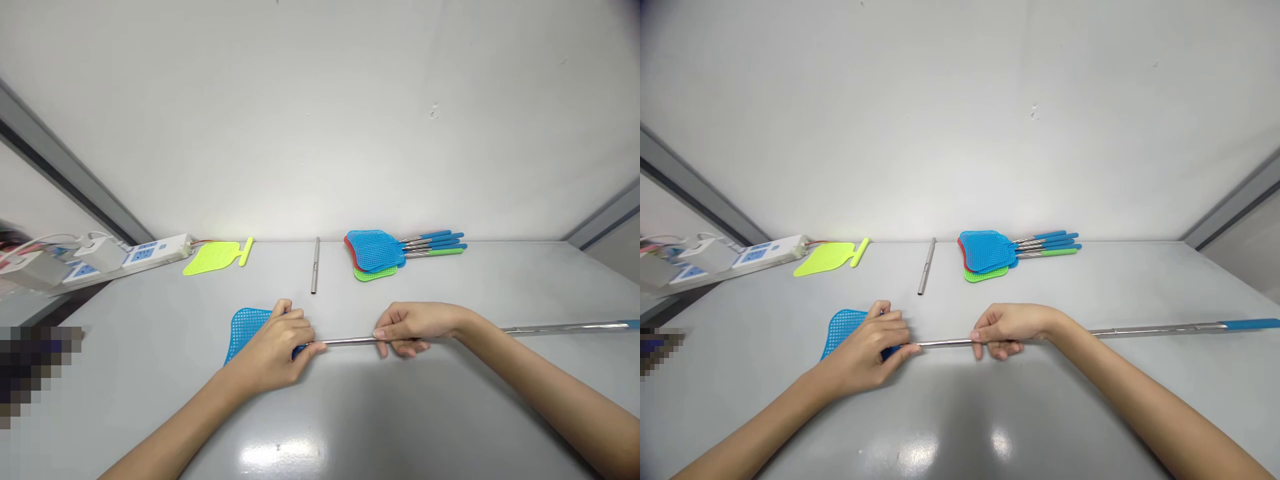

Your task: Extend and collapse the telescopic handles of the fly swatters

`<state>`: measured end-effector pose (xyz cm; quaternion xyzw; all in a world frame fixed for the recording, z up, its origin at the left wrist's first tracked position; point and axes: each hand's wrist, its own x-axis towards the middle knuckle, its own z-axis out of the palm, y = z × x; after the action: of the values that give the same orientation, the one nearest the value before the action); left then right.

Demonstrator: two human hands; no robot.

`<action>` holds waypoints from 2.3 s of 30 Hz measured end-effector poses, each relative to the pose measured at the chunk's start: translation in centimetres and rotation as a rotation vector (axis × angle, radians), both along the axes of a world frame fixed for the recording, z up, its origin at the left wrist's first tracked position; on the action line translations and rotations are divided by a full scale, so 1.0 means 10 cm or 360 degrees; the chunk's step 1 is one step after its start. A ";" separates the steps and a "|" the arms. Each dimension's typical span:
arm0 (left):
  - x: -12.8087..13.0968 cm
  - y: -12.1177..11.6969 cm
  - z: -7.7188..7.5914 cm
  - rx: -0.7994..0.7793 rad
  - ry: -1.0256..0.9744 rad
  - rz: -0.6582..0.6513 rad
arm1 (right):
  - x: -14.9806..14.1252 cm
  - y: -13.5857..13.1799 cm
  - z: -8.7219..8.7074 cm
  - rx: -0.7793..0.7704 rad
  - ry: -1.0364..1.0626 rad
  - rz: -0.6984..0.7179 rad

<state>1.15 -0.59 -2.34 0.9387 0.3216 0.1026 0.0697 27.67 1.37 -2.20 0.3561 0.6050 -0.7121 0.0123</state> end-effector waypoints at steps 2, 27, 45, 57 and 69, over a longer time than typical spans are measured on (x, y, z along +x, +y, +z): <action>-0.01 0.02 0.01 -0.0020 0.0012 0.0009 | 0.00 0.00 0.02 0.0105 -0.0018 -0.0039; -0.24 0.26 -0.02 -0.0023 -0.0029 0.0122 | 0.17 0.11 -0.03 0.0561 -0.0205 -0.0285; -0.16 0.13 -0.02 0.0172 -0.0028 0.0061 | 0.11 0.05 -0.03 -0.0124 0.0044 -0.0064; -0.11 0.11 0.01 -0.0010 -0.0022 0.0088 | 0.02 0.01 -0.06 0.0255 -0.0141 -0.0215; -0.07 0.07 -0.03 -0.0013 -0.0012 0.0124 | -0.02 -0.06 0.03 0.0457 -0.0160 -0.0243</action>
<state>0.46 0.11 -2.63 0.9248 0.3581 0.1074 0.0706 27.50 0.74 -1.93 0.4343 0.6703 -0.5984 -0.0624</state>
